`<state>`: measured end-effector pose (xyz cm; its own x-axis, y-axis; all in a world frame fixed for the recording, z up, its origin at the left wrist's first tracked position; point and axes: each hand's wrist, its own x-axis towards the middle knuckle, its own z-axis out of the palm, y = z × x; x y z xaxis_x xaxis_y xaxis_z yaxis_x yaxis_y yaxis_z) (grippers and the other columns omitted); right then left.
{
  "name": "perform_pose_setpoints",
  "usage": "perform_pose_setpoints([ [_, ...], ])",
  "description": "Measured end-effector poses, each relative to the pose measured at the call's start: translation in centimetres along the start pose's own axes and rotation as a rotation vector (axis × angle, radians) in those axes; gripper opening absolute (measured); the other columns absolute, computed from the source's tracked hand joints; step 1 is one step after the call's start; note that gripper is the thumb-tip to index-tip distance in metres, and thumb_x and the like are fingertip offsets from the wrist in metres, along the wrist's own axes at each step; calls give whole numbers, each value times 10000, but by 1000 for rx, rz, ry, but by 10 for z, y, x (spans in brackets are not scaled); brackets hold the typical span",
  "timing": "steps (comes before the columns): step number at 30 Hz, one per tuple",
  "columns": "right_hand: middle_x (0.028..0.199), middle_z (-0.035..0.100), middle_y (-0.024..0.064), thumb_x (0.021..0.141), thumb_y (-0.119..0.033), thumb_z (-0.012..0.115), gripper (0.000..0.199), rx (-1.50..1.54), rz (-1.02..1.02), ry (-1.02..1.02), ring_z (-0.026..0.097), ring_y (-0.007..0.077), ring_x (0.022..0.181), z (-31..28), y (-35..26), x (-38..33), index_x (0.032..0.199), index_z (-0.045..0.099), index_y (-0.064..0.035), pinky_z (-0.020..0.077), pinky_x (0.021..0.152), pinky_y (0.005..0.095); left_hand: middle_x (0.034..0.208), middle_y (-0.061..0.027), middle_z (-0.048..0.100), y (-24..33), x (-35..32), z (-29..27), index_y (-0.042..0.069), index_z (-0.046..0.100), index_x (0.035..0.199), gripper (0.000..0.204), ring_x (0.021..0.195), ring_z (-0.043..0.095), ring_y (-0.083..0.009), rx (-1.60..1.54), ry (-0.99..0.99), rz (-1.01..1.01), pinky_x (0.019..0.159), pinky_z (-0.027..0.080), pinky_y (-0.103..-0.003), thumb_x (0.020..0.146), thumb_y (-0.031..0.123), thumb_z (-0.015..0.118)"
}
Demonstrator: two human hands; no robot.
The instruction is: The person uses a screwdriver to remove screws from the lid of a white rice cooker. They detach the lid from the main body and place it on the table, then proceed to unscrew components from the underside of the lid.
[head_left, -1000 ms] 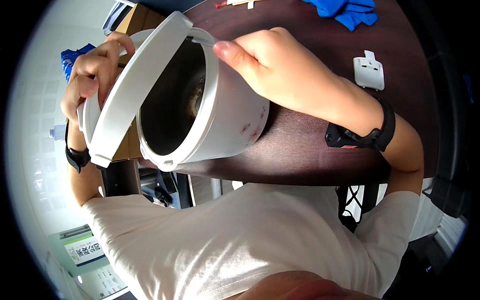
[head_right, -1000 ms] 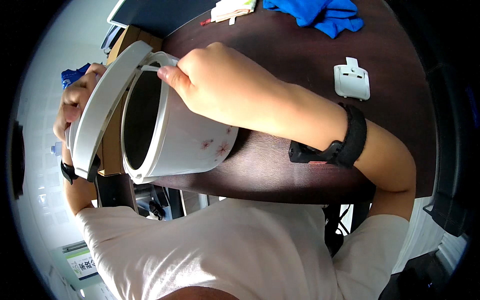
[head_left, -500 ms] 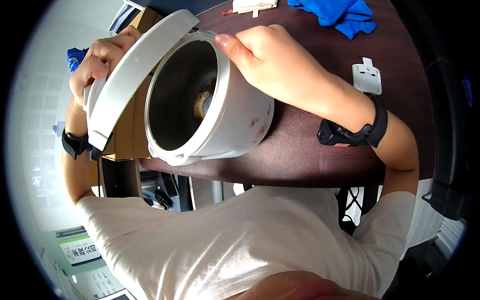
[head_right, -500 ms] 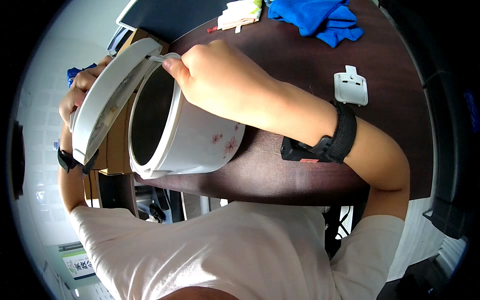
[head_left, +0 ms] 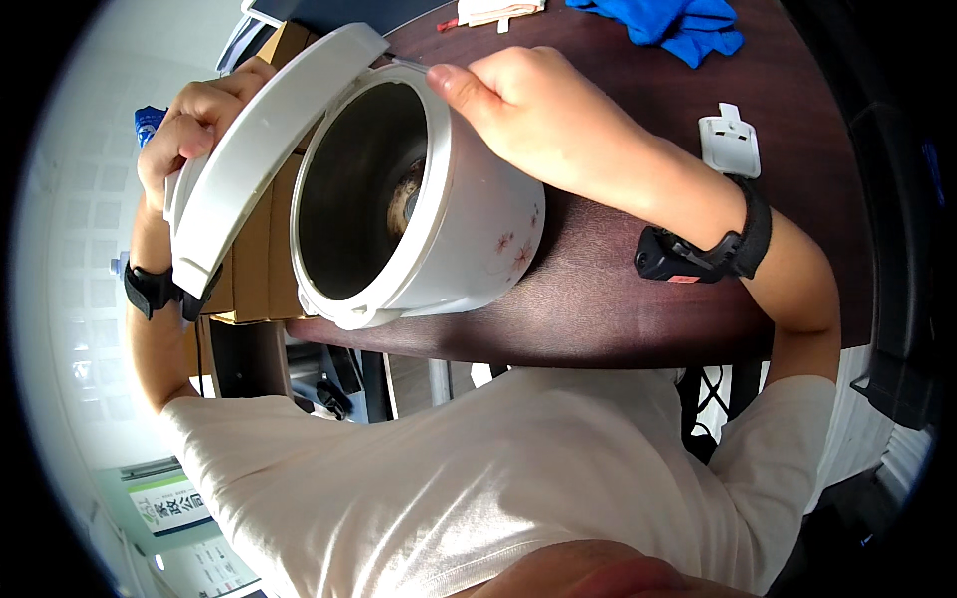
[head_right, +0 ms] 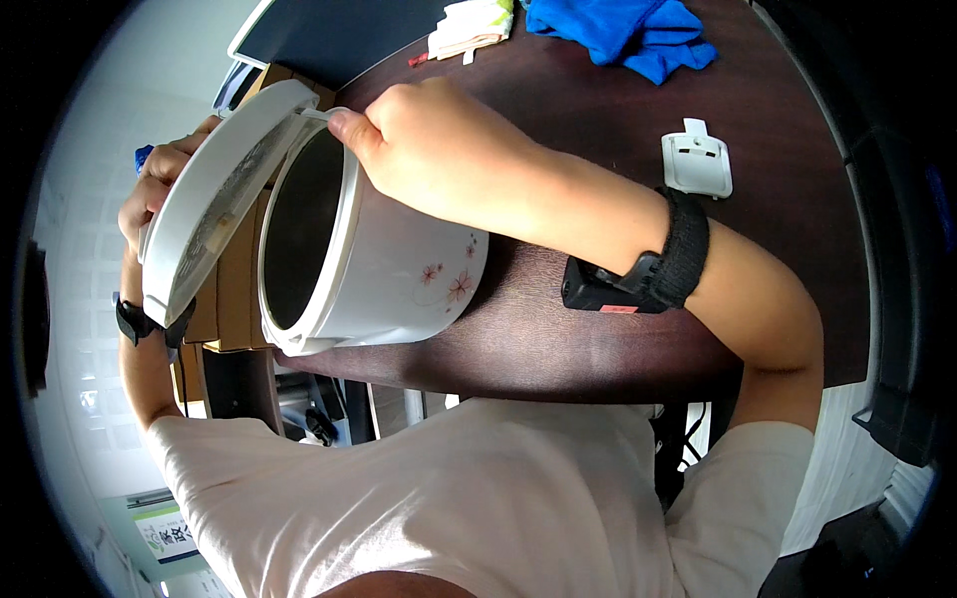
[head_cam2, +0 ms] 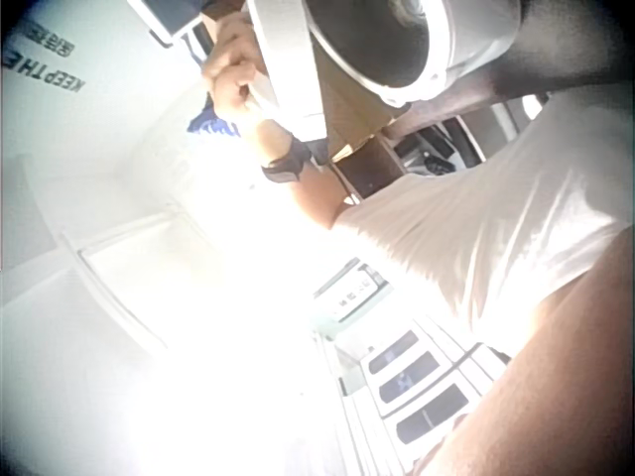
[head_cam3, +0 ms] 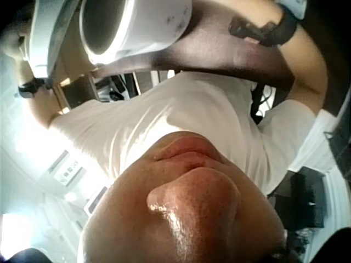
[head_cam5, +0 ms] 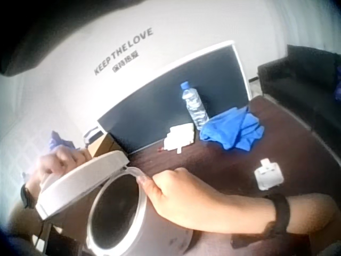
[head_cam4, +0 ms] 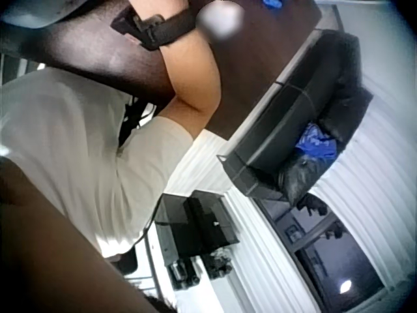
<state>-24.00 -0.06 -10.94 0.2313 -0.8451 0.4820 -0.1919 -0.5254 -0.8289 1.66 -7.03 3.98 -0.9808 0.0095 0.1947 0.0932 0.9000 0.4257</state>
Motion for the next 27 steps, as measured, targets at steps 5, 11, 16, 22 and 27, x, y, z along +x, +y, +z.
perform_pose_setpoints([
  [5, 506, 522, 220, 978, -295, 454, 520, 37, -48, 56, 561, 347, 455, 2, -1, 5, 609, 592, 44, 448, 477, 410, 640, -19, 482, 0, 5, -5, 144, 499, 771, 267, 614, 482, -204, -113, -19, -3, 707, 366, -447, 784, 247, 745],
  [11, 518, 529, 225, 982, -306, 441, 532, 51, 30, 1, 574, 365, 485, 3, 1, 1, 609, 590, 44, 453, 496, 419, 586, 3, 439, 7, 4, -2, 146, 418, 684, 316, 580, 448, -178, -79, 32, -76, 712, 363, -436, 821, 205, 696],
  [16, 524, 531, 228, 982, -307, 435, 536, 52, 40, 2, 576, 366, 493, 4, 0, 3, 610, 592, 45, 454, 510, 423, 598, -6, 438, 1, 1, -2, 145, 426, 725, 297, 575, 456, -180, -69, 21, 1, 709, 367, -443, 832, 237, 688],
  [22, 515, 508, 188, 984, -322, 440, 529, 53, 43, -20, 525, 282, 482, 4, 2, 4, 646, 589, 56, 432, 497, 394, 609, -32, 463, 3, 5, 2, 145, 437, 730, 332, 542, 455, -184, -23, 15, 43, 644, 361, -421, 787, 256, 744],
  [27, 564, 556, 243, 977, -303, 448, 511, 41, 68, -51, 598, 363, 518, 1, 1, 6, 667, 615, 67, 470, 531, 417, 603, -43, 479, 6, 7, 6, 143, 429, 709, 340, 532, 452, -187, 15, -1, 62, 621, 348, -391, 776, 225, 752],
])
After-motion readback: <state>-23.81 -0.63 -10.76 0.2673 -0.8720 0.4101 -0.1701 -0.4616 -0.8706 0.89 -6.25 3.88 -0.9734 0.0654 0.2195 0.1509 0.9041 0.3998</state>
